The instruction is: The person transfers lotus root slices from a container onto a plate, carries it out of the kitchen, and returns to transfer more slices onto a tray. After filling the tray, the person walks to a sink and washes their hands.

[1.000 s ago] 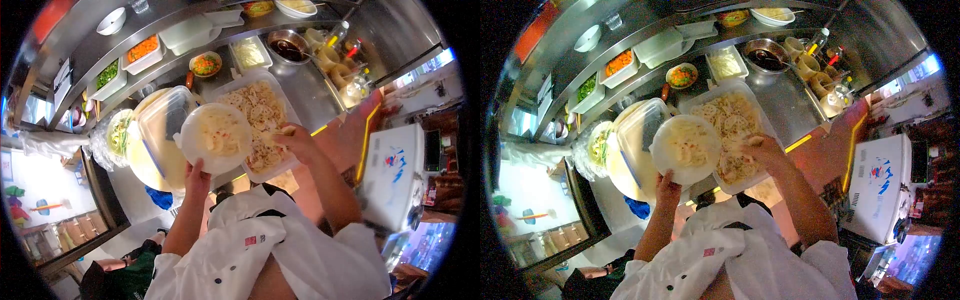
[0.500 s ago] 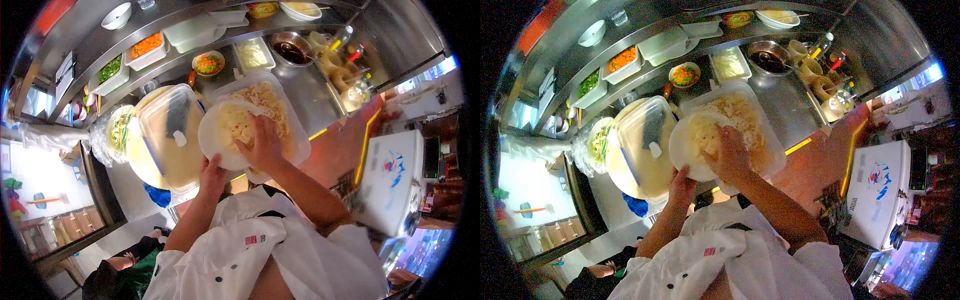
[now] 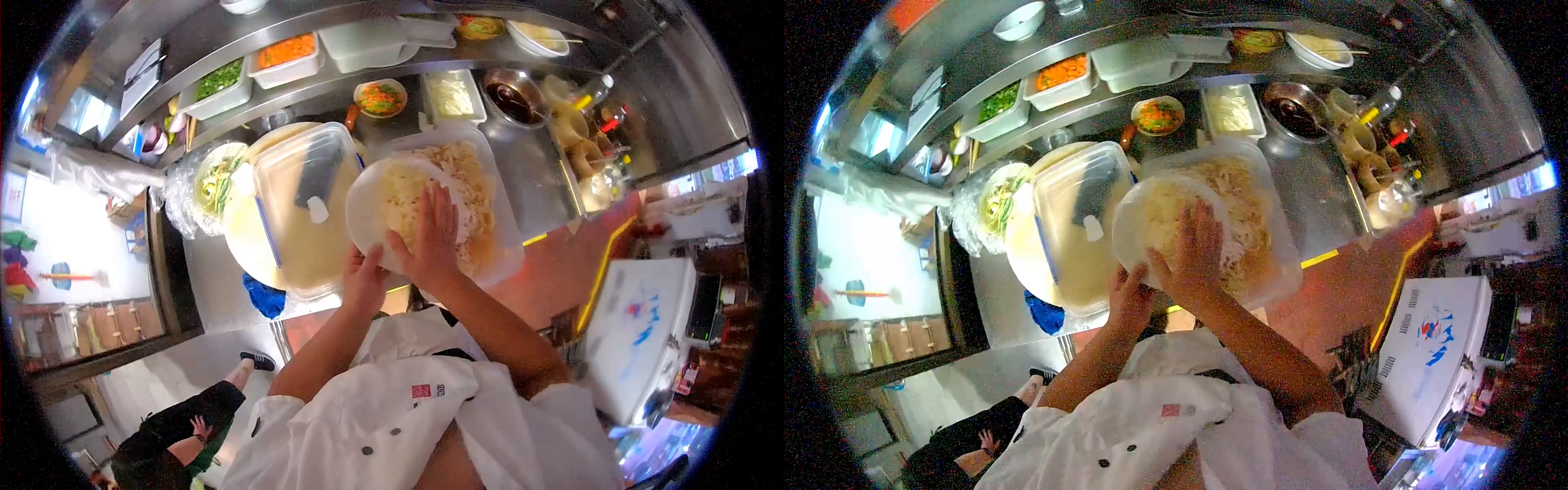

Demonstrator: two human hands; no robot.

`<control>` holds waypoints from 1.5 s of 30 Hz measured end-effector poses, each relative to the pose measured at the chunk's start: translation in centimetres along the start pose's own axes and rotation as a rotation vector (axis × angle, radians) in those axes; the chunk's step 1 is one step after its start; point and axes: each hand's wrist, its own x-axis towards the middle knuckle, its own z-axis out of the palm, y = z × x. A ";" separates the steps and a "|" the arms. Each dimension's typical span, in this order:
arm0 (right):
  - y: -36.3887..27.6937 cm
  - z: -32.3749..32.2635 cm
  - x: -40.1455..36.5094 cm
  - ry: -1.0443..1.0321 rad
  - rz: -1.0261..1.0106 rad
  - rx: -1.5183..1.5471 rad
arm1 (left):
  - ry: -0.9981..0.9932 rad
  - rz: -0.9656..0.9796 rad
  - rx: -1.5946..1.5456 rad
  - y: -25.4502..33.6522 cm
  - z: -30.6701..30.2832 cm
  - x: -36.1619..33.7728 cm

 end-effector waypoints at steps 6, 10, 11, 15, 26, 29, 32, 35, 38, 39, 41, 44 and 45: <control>2.3 -4.3 -0.1 -0.012 0.097 0.154 | 0.082 0.035 -0.145 1.5 -0.3 -1.5; 11.4 -3.1 -2.4 -0.029 0.632 0.326 | 0.138 0.077 -0.162 3.1 -2.9 -2.4; 12.4 -3.7 -2.2 -0.246 0.834 0.336 | 0.203 0.072 -0.145 3.6 -3.4 -2.8; 32.4 8.1 -13.7 -0.564 0.393 0.765 | 0.137 0.163 -0.183 5.1 -4.7 -4.0; 17.8 -2.5 -5.9 -0.565 1.079 0.437 | 0.152 0.167 -0.116 5.6 -4.8 -4.3; 20.6 -2.9 -6.7 -0.533 1.011 0.419 | 0.118 0.179 -0.133 5.5 -3.9 -3.8; 21.3 -3.3 -6.2 -0.525 0.953 0.358 | 0.099 0.146 -0.109 5.7 -3.4 -3.4; 18.5 -5.9 -3.7 -0.439 0.875 0.541 | 0.038 0.103 -0.059 5.4 -4.3 -2.6; 10.0 -10.9 2.0 -0.434 0.819 0.728 | 0.073 0.049 -0.069 5.4 -3.4 -2.0; 7.6 -11.5 3.8 -0.453 0.814 0.809 | 0.061 0.038 -0.063 5.3 -3.0 -1.8; 5.8 -10.7 5.8 -0.583 0.704 0.811 | 0.040 0.023 -0.052 4.9 -2.3 -1.4; 4.7 -7.9 7.8 -0.651 0.672 0.870 | 0.032 0.013 -0.012 4.0 -2.0 -0.9; 4.2 -7.2 8.2 -0.586 0.532 0.629 | 0.026 0.007 -0.011 4.0 -1.7 -0.9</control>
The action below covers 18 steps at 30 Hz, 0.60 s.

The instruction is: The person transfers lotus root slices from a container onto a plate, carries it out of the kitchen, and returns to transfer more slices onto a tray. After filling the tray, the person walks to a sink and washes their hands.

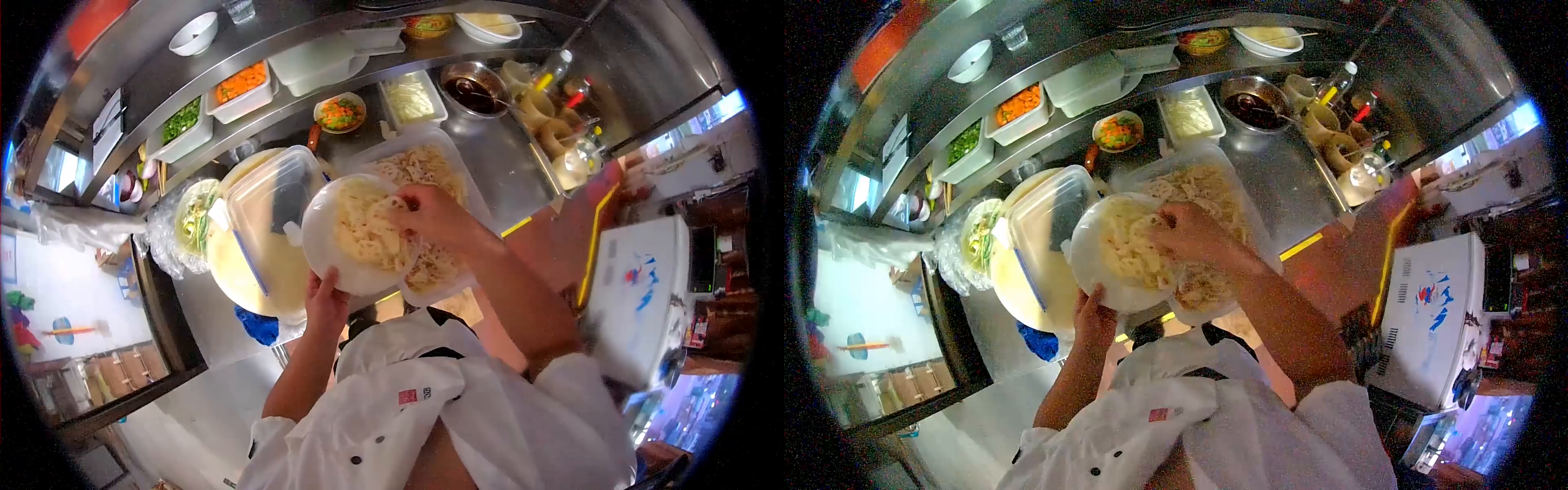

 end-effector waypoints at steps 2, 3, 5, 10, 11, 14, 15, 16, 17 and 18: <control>0.5 0.4 0.4 0.100 -0.091 -0.252 | -0.035 -0.022 -0.013 -0.1 0.6 -0.2; 1.0 0.6 0.7 0.229 -0.156 -0.311 | -0.038 -0.021 -0.017 -0.1 1.0 -0.3; 1.8 0.9 1.1 0.352 -0.224 -0.370 | -0.066 -0.013 -0.020 0.0 1.7 -0.7; 1.0 0.4 0.7 0.212 -0.062 -0.197 | -0.097 -0.031 -0.048 -0.2 1.4 -0.5; 1.3 0.6 1.1 0.211 -0.064 -0.197 | -0.110 -0.038 -0.046 -0.1 1.3 -0.5; 2.0 1.3 2.4 0.207 -0.084 0.053 | -0.080 -0.047 -0.054 -0.1 1.3 -0.4; 1.5 1.2 2.5 0.191 -0.139 0.019 | -0.082 -0.048 -0.052 0.1 1.6 -0.5; 1.0 1.1 2.5 0.174 -0.193 -0.015 | -0.092 -0.054 -0.055 0.3 2.1 -0.6; 0.5 1.0 2.5 0.175 -0.192 -0.015 | -0.102 -0.059 -0.058 0.5 2.3 -0.8; 0.0 0.7 2.6 0.149 -0.165 -0.159 | -0.103 -0.060 -0.057 0.4 2.1 -0.7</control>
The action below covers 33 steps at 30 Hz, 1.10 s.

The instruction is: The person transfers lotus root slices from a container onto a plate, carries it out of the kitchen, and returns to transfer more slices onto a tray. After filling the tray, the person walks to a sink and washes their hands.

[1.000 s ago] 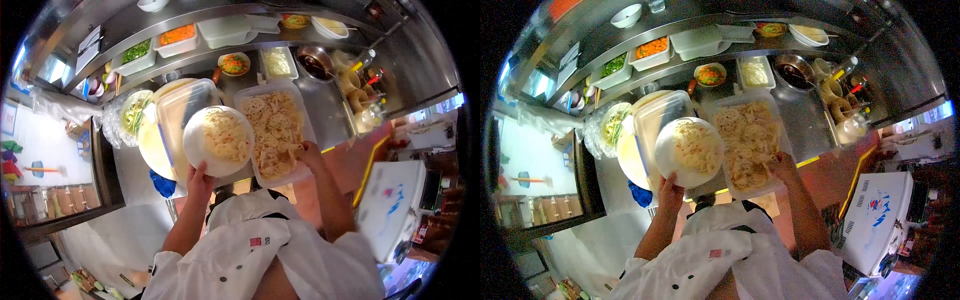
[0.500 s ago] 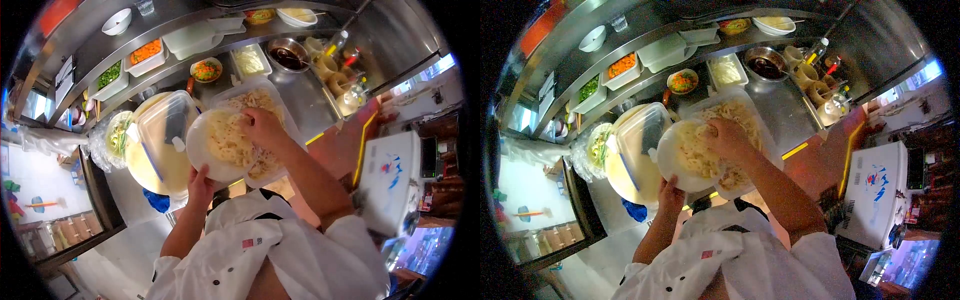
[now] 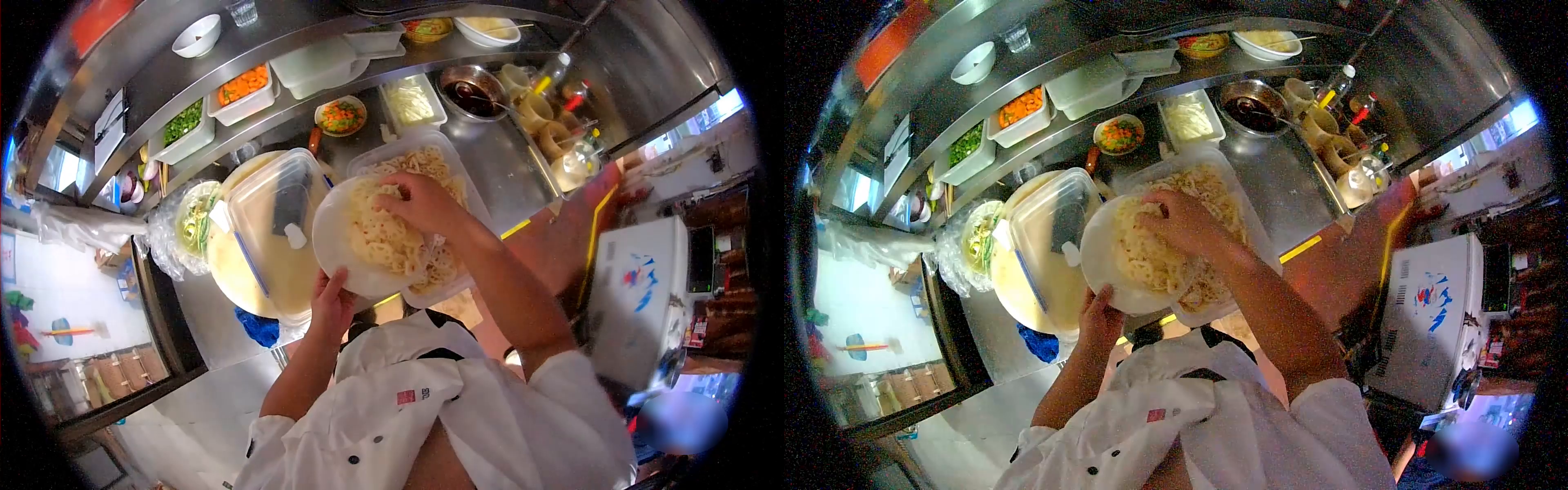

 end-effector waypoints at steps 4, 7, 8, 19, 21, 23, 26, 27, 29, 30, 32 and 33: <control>0.2 0.2 -0.2 0.146 -0.191 -0.346 | -0.021 0.001 0.006 -0.2 0.0 0.1; -0.7 0.0 -1.4 0.156 -0.054 -0.220 | -0.002 0.006 -0.006 0.0 0.3 -0.3; 0.1 0.2 -1.7 0.155 -0.055 -0.220 | 0.003 -0.001 -0.009 0.0 0.2 -0.4; -0.1 3.5 -3.8 0.216 -0.449 -0.313 | -0.001 0.018 -0.025 -0.3 0.8 -0.4; 0.0 3.7 -3.9 0.212 -0.424 -0.277 | -0.010 0.022 -0.032 -0.5 0.7 -0.7; 0.2 3.5 -3.9 0.217 -0.399 -0.245 | 0.019 0.006 -0.038 -0.7 0.7 -0.5; 0.3 3.1 -4.2 0.290 -0.450 -0.174 | 0.032 0.011 -0.042 -0.6 1.3 -0.8; 0.3 3.1 -4.3 0.278 -0.434 -0.144 | 0.034 0.010 -0.042 -0.6 1.3 -0.8; -0.1 3.2 -4.6 0.266 -0.419 -0.114 | 0.040 0.032 -0.041 -0.6 1.3 -0.7; -0.9 3.4 -5.0 0.252 -0.403 -0.267 | 0.040 0.032 -0.040 -0.5 1.6 -0.6; -1.5 4.4 -5.5 0.240 -0.386 -0.422 | 0.039 0.044 -0.046 -0.2 2.1 -0.6; -1.4 5.1 -5.7 0.294 -0.352 -0.494 | 0.037 0.044 -0.045 -0.3 2.1 -0.5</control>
